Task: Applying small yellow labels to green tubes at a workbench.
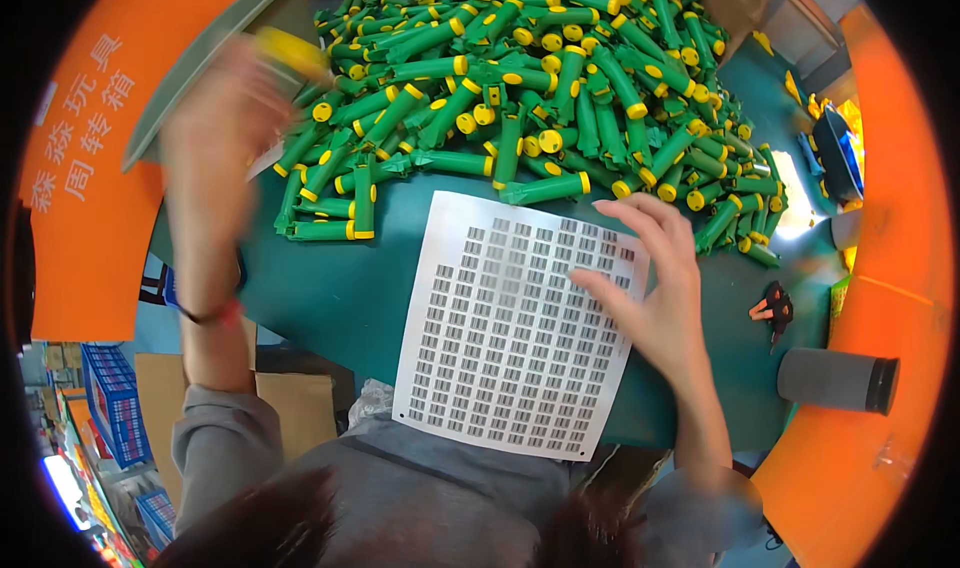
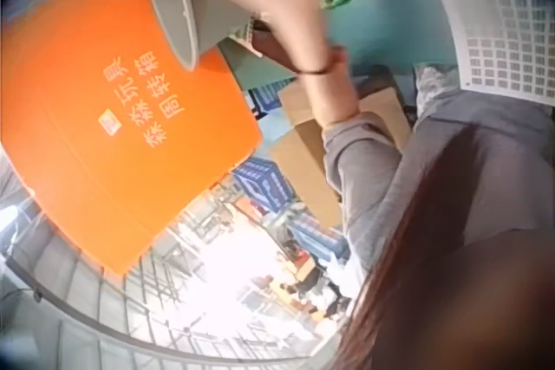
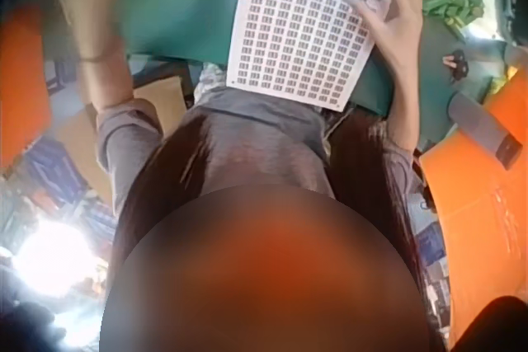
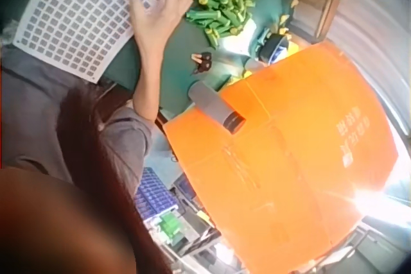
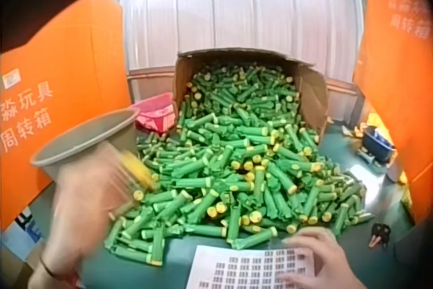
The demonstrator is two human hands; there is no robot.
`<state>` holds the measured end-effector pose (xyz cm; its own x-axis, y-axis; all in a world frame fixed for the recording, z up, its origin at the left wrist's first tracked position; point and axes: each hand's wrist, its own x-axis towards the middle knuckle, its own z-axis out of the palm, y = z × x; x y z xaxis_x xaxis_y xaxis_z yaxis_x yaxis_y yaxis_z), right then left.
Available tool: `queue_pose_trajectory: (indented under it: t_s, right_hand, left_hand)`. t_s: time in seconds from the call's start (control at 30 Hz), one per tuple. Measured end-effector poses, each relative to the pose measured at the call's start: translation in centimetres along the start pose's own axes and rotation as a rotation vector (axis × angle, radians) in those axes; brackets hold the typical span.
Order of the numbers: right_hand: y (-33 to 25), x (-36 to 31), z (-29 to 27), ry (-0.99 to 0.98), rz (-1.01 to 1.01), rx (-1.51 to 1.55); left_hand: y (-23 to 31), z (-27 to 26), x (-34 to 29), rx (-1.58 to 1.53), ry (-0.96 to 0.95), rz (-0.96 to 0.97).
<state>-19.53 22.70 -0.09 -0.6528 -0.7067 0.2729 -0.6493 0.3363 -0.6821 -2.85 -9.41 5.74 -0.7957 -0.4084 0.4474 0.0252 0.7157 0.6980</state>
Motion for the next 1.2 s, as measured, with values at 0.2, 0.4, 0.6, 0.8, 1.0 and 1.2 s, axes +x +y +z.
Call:
queue_pose_trajectory:
  t_s: [0.2, 0.4, 0.6, 0.8, 1.0, 1.2]
  right_hand:
    - [2.4, 0.5, 0.3, -0.158, 0.162, -0.026]
    - [1.5, -0.3, 0.9, -0.146, 0.374, 0.467]
    - [0.9, -0.5, 1.3, -0.161, 0.451, 0.584]
    - [1.4, -0.8, 1.7, -0.186, 0.441, 0.578]
    - [1.3, -0.7, 2.1, -0.151, 0.423, 0.575]
    - [1.3, -0.8, 2.4, -0.142, 0.466, 0.590]
  left_hand:
    - [-3.7, -9.7, 4.9, 0.861, 0.563, 0.087]
    - [3.5, 10.2, -2.5, 0.109, -0.113, 0.460]
    - [1.7, 15.3, -3.9, 0.158, -0.029, 0.679]
    - [1.0, 15.7, -4.4, 0.134, 0.035, 0.720]
    - [1.2, 15.6, -4.8, 0.180, 0.027, 0.536]
    - [0.5, 15.2, -4.9, 0.233, 0.057, 0.687]
